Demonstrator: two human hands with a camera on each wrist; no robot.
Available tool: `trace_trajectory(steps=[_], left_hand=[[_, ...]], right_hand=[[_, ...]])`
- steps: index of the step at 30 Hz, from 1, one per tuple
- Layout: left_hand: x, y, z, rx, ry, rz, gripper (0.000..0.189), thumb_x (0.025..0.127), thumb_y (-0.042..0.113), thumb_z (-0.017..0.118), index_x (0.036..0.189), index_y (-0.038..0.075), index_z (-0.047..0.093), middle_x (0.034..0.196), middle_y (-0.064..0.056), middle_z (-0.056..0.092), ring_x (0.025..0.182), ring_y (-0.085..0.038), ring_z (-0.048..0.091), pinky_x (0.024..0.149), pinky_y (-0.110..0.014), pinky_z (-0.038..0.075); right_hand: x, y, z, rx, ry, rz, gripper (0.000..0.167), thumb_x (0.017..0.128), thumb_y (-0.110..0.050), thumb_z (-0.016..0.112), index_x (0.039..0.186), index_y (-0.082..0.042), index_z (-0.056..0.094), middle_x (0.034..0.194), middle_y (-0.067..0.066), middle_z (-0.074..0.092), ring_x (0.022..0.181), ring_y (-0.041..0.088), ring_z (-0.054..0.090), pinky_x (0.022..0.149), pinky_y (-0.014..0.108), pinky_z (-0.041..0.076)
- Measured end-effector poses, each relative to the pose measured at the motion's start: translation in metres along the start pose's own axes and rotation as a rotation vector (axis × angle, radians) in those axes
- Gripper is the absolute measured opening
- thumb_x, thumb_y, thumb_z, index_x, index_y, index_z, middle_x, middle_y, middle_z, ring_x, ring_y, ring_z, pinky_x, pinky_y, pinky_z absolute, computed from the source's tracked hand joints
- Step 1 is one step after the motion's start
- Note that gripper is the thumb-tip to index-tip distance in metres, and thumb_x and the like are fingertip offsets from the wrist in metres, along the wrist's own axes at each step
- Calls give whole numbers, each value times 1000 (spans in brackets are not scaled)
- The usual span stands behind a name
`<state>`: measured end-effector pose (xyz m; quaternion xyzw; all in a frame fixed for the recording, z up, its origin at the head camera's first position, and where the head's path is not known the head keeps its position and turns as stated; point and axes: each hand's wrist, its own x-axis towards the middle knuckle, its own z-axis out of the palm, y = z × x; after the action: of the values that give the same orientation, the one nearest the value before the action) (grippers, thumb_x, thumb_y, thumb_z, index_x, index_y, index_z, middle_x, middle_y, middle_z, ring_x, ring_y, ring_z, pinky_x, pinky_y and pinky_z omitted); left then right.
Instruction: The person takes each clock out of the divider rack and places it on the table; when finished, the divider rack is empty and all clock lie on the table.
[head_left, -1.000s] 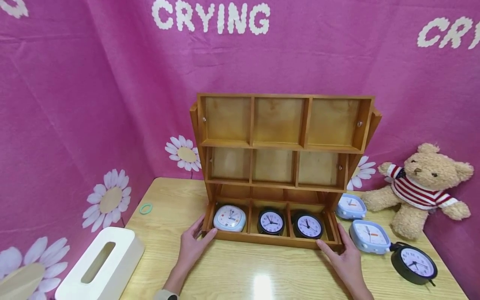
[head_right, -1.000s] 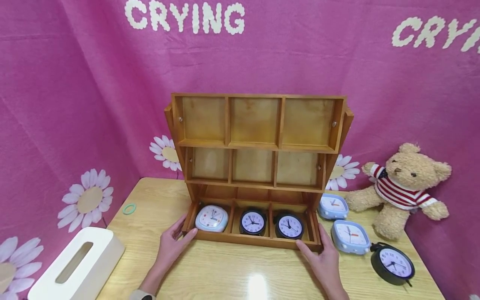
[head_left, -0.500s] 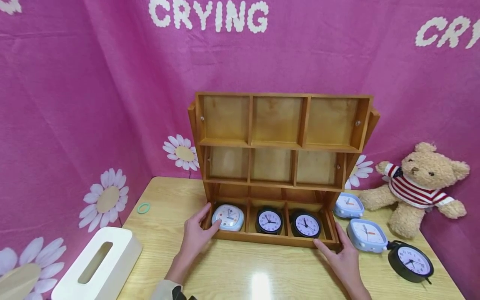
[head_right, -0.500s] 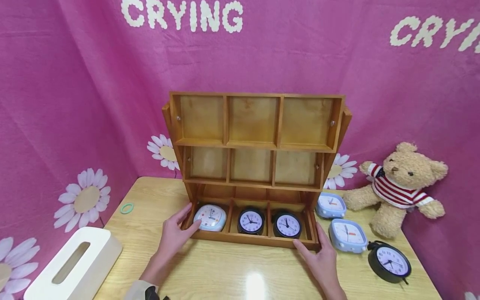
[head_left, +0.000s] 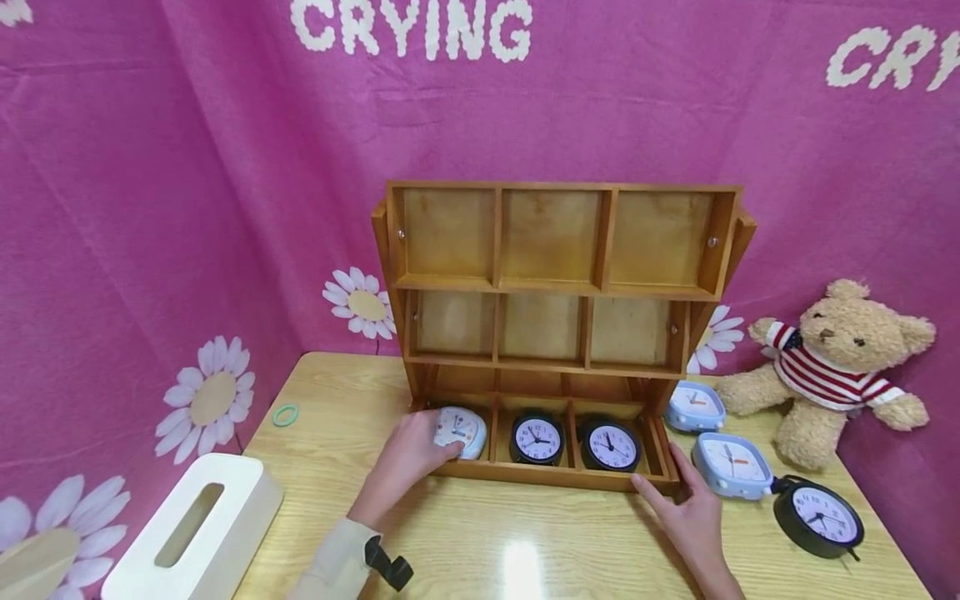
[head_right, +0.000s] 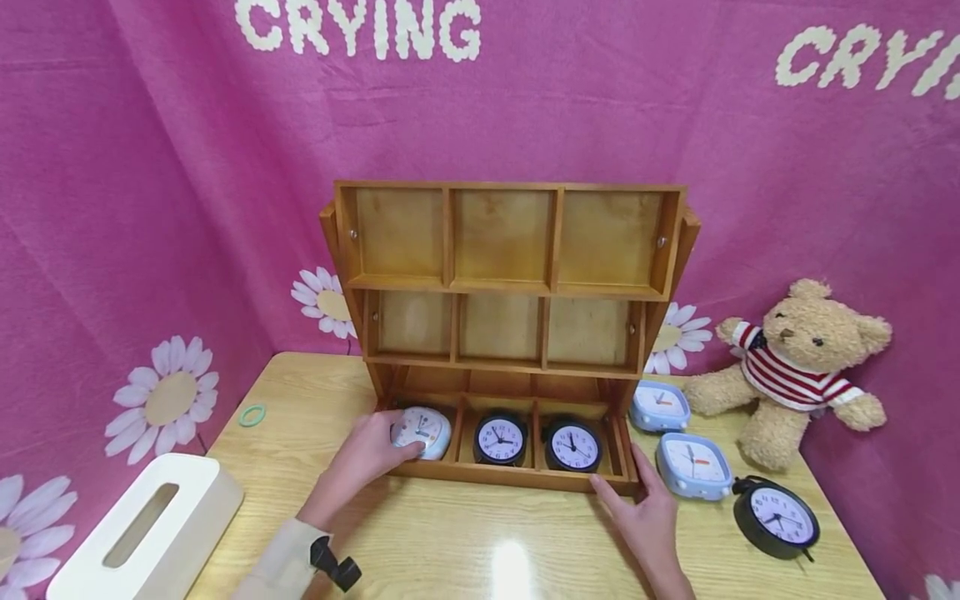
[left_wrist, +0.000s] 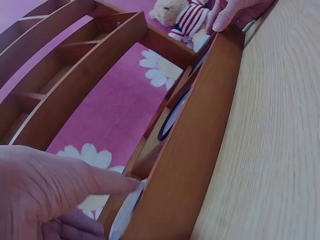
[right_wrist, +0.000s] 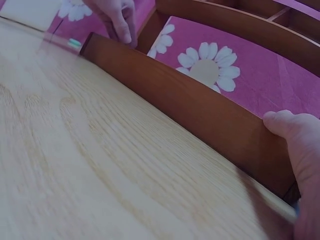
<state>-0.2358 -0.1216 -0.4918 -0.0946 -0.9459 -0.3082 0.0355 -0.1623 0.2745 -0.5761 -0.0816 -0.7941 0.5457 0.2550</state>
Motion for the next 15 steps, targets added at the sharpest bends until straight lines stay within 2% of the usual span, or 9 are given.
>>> trace_trajectory(steps=[3, 7, 10, 15], left_hand=[[4, 7, 0, 39, -37, -36, 52, 77, 33, 93, 105, -5, 71, 86, -11, 67, 75, -21, 58, 62, -35, 51], [10, 16, 2, 100, -32, -88, 55, 73, 35, 96, 101, -5, 70, 87, -12, 66, 74, -24, 60, 62, -37, 53], [14, 22, 5, 118, -44, -120, 58, 71, 34, 98, 102, -5, 69, 88, -13, 66, 76, -26, 60, 67, -39, 55], [16, 29, 11, 138, -81, -133, 62, 69, 34, 99, 108, -4, 69, 93, -15, 67, 81, -29, 61, 77, -44, 59]], right_hand=[[0, -1, -2, 50, 22, 41, 72, 80, 0, 89, 145, 4, 58, 145, 27, 57, 107, -15, 58, 88, 4, 48], [1, -1, -6, 72, 43, 93, 64, 83, -4, 88, 141, 3, 62, 141, 25, 60, 105, -16, 59, 87, 6, 49], [2, -1, -8, 76, 52, 104, 61, 83, -5, 89, 139, 1, 65, 136, 25, 63, 102, -15, 61, 85, 8, 51], [-1, 3, -11, 83, 48, 129, 61, 82, -4, 89, 138, 0, 66, 133, 21, 64, 99, -14, 63, 82, 9, 53]])
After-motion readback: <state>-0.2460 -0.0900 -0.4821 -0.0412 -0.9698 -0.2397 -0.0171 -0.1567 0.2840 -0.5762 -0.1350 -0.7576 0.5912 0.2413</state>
